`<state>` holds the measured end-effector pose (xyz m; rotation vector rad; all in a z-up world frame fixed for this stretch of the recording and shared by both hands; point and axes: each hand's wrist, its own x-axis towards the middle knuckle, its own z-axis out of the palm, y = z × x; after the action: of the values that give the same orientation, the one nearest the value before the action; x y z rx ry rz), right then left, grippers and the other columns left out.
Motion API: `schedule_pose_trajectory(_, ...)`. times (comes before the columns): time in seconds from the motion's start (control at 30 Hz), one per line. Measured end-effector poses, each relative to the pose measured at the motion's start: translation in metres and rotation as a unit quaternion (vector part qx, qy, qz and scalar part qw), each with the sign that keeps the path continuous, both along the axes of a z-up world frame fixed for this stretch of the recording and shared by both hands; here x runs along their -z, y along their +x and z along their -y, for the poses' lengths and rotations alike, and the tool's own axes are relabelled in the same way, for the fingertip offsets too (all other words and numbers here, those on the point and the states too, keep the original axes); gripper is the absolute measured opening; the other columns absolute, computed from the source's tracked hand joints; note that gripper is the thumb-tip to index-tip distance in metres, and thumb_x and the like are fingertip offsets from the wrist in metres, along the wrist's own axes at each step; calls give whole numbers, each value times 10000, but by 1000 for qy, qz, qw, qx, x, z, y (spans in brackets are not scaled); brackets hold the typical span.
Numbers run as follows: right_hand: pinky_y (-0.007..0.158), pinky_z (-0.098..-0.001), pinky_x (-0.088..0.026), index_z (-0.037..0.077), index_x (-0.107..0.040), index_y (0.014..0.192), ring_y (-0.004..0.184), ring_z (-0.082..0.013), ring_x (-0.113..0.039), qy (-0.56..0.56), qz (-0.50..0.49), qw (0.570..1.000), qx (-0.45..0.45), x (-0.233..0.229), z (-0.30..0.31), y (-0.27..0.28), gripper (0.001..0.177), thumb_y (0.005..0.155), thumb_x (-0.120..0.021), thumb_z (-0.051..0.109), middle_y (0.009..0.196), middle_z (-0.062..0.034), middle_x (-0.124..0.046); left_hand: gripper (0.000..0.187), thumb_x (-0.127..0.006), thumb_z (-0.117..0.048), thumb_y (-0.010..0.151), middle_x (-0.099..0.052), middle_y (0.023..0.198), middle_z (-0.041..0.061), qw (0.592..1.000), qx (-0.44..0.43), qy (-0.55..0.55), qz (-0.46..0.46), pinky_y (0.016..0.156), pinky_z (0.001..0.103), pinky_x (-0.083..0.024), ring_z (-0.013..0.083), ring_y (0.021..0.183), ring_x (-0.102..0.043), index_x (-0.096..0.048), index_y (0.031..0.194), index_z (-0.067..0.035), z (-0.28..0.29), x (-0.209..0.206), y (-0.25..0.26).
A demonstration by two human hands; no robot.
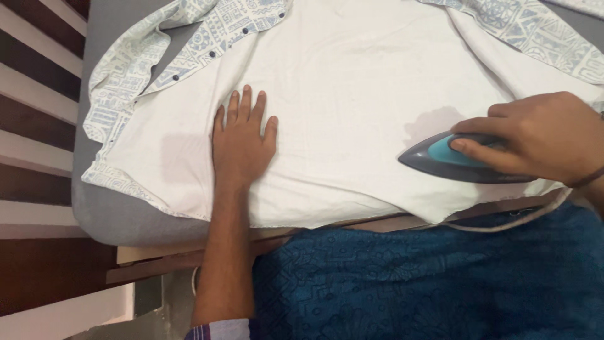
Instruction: The person irons a white patterned shirt laid out on an ironing board. They use a handheld iron to smooth the front panel and sleeves, holding the fabric with one hand while moving the iron with the other.
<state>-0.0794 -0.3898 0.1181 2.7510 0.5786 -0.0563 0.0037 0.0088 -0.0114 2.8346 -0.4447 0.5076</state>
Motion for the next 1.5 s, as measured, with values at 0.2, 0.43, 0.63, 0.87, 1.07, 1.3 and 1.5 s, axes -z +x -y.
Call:
schedule_pose_trajectory(0.2, 491, -374, -544, 280, -797, 1127, 473, -231, -675, 98, -25, 993, -55, 1, -48, 6, 465, 899, -541, 594, 693, -45, -708, 555, -510, -384, 1041, -427, 1609, 181, 1000, 2, 7, 7, 1219, 532, -234, 353, 1492, -366, -537, 1511, -90, 0, 2, 0)
schedule_pose_trajectory(0.43, 508, -408, -547, 213, -790, 1081, 503, -250, -667, 176, -25, 969, -170, 7, -114, 16, 468, 956, -512, 567, 622, -78, -686, 562, -512, -384, 1034, -439, 1602, 179, 1000, 6, -7, 0, 1214, 526, -243, 349, 1493, -374, -536, 1508, -83, 0, 0, -1)
schedule_pose_trajectory(0.63, 460, -392, -537, 235, -798, 1123, 474, -228, -669, 149, -31, 978, -142, 5, -79, 13, 502, 904, -512, 585, 664, -74, -689, 559, -511, -383, 1039, -432, 1609, 182, 1000, 6, -1, -2, 1217, 526, -237, 352, 1495, -367, -535, 1509, -82, -1, -1, -1)
schedule_pose_trajectory(0.87, 499, -349, -535, 260, -794, 1099, 510, -217, -677, 28, 29, 999, 4, 3, -29, 12, 520, 912, -490, 638, 677, -19, -730, 557, -504, -381, 1039, -421, 1615, 179, 1000, 2, 8, -1, 1213, 532, -230, 353, 1497, -361, -535, 1511, -86, 0, 1, -1)
schedule_pose_trajectory(1.07, 477, -365, -520, 245, -812, 1076, 514, -224, -675, 71, 79, 993, -43, 19, -61, 38, 493, 955, -536, 634, 725, -25, -741, 556, -511, -380, 1038, -423, 1615, 178, 1000, 1, 7, 3, 1210, 535, -236, 355, 1494, -366, -538, 1508, -85, 0, 1, -1)
schedule_pose_trajectory(1.3, 515, -413, -528, 187, -813, 980, 556, -272, -682, 161, 119, 975, -93, 26, -135, 83, 448, 1006, -593, 576, 700, -83, -725, 542, -534, -389, 1039, -447, 1601, 172, 1000, 0, -3, 2, 1217, 522, -262, 349, 1486, -391, -556, 1496, -99, 0, 0, -2)
schedule_pose_trajectory(1.5, 543, -420, -549, 211, -823, 1036, 582, -279, -704, 163, 75, 983, -45, 24, -112, 78, 439, 978, -599, 583, 732, -91, -754, 537, -548, -387, 1029, -471, 1578, 177, 1000, 6, -10, 18, 1199, 519, -277, 357, 1465, -411, -573, 1478, -93, -2, -3, -1)
